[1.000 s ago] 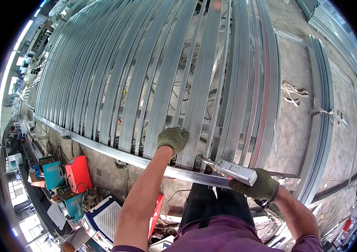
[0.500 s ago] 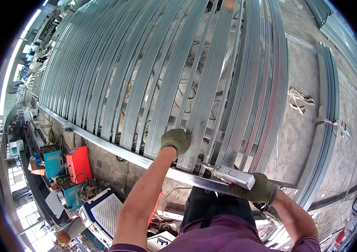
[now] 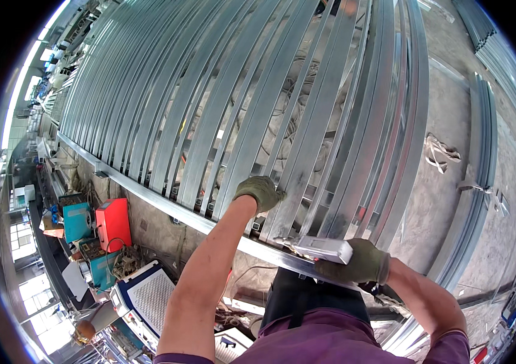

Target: The person welds a long metal frame using a handheld welding torch. They hold the frame with one hand and guide the torch along the seam with the other, creating bright sparks. The person occasionally pauses to reposition the torch or adjust their grip.

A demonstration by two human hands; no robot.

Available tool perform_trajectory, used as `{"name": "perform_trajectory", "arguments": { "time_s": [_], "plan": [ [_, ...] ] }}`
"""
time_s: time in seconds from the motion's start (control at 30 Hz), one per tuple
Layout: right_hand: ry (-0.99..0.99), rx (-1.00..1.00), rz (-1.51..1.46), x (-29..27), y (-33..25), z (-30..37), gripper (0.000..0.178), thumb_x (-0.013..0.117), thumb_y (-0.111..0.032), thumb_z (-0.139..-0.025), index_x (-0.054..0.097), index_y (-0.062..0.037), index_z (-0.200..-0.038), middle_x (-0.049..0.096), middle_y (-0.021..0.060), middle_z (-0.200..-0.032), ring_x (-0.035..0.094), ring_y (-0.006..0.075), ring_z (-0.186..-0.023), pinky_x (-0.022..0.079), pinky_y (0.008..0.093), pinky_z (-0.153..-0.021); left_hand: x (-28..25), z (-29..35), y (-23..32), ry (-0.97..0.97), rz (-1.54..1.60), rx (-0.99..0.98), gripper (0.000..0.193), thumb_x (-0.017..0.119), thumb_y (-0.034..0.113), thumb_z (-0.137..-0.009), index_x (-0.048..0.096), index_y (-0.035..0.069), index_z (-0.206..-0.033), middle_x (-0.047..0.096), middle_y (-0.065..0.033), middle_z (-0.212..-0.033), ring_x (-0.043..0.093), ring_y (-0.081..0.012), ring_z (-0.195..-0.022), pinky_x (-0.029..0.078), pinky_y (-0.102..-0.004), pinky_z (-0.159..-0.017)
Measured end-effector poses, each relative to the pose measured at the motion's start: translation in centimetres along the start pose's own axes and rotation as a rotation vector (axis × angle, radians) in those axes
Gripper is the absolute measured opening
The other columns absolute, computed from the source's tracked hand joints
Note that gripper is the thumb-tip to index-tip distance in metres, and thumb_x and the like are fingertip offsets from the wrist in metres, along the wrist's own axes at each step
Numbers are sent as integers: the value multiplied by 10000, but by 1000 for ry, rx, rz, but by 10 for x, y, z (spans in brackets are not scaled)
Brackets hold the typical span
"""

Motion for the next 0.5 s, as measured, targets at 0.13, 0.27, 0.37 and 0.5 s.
{"name": "perform_trajectory", "arguments": {
  "time_s": [0.13,0.27,0.37,0.5],
  "plan": [
    [-71,-6,-5,8,6,-33,653,813,-574,-1007,716,-149,-1493,819,148,-1304,788,305,-1215,616,378,-1043,3,-2,0,5,-10,-10,720,502,650,-1125,789,30,-1355,761,-170,-1420,698,-335,-1364,538,-466,-1174],
    [-116,-56,-128,18,15,-47,679,817,-575,-1008,700,-144,-1519,805,152,-1346,770,286,-1254,594,380,-1076,8,-3,-4,2,19,-37,740,483,673,-1122,797,42,-1347,764,-164,-1412,704,-333,-1348,541,-464,-1167],
    [-150,-4,-194,16,9,-52,675,820,-570,-1010,702,-142,-1518,808,138,-1341,769,261,-1241,589,376,-1079,9,-2,-4,2,24,-44,735,483,676,-1121,800,52,-1346,763,-167,-1413,706,-337,-1340,543,-465,-1161],
    [-141,-30,-246,19,19,-59,669,831,-559,-1007,707,-140,-1514,817,120,-1317,773,234,-1205,598,370,-1061,13,-4,-5,44,30,-47,735,486,678,-1120,798,53,-1349,762,-167,-1415,705,-341,-1342,547,-471,-1151]
  ]
}}
Point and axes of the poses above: each hand's wrist, its own z-axis away from the middle knuckle, its own x-axis out of the palm, y = z × x, the point moved 3 cm from there along -z, towards the middle knuckle
